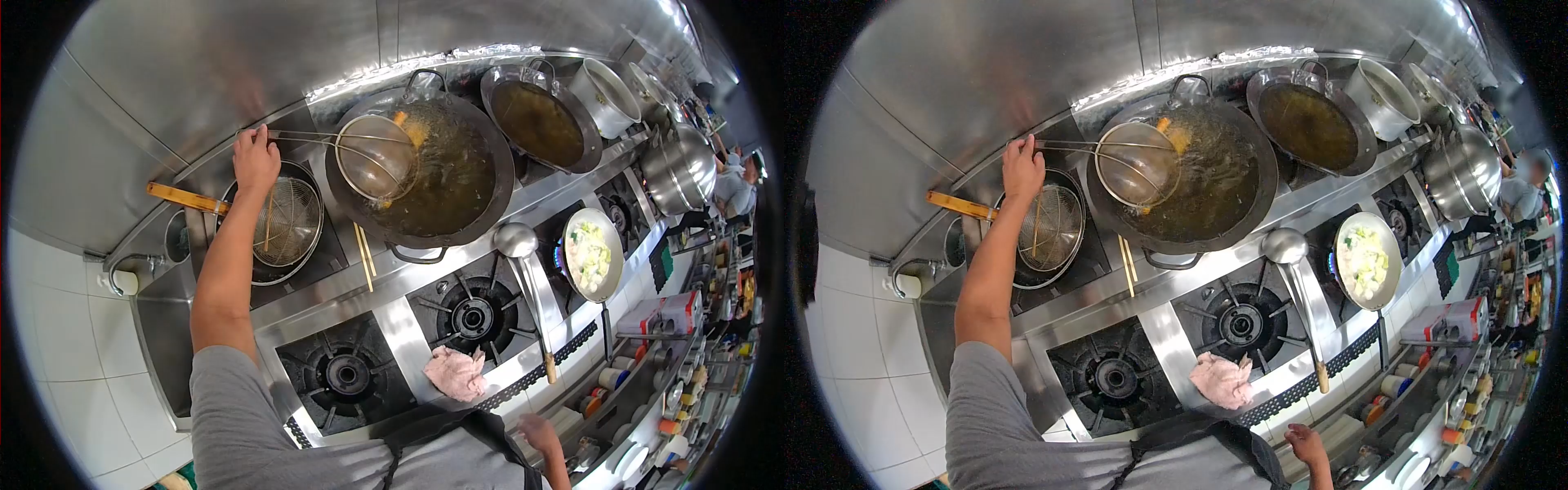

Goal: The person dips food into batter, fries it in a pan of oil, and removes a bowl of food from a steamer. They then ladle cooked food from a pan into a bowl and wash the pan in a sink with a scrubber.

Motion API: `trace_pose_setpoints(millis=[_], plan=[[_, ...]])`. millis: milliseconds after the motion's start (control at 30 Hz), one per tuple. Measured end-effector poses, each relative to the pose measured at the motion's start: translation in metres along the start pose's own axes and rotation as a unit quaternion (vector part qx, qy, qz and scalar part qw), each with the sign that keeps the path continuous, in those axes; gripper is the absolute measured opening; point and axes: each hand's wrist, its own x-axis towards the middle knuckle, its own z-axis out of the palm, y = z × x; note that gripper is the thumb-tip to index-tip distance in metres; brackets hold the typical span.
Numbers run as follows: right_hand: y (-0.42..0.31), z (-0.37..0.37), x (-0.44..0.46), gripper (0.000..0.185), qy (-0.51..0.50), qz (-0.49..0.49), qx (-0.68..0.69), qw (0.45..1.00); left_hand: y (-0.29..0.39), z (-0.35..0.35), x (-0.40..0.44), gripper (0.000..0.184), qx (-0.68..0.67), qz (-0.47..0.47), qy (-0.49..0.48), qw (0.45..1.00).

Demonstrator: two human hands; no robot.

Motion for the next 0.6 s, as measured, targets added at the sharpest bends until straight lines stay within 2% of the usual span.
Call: trace_pose_setpoints(millis=[133, 233, 400, 500, 600], plan=[[-0.006, 0.001, 0.000, 0.042, -0.005, -0.011, 0.005, 1.000, 0.006, 0.005, -0.006, 0.058, -0.003, -0.019, 0.040, 0.999], [-0.012, -0.001, -0.001, 0.041, -0.010, -0.005, -0.005, 1.000, 0.006, 0.004, -0.009, 0.062, -0.009, -0.032, -0.017, 0.999], [-0.004, -0.004, 0.001, 0.043, -0.009, -0.009, -0.016, 1.000, 0.012, 0.003, -0.010, 0.067, -0.019, -0.071, -0.027, 0.997], [0.019, -0.005, 0.010, 0.045, 0.018, -0.113, -0.082, 0.990, 0.019, -0.005, -0.010, 0.071, -0.014, -0.115, -0.040, 0.992], [0.023, -0.003, 0.009, 0.045, 0.038, -0.072, -0.060, 0.995, 0.032, -0.031, -0.015, 0.074, -0.015, -0.147, -0.052, 0.988]])
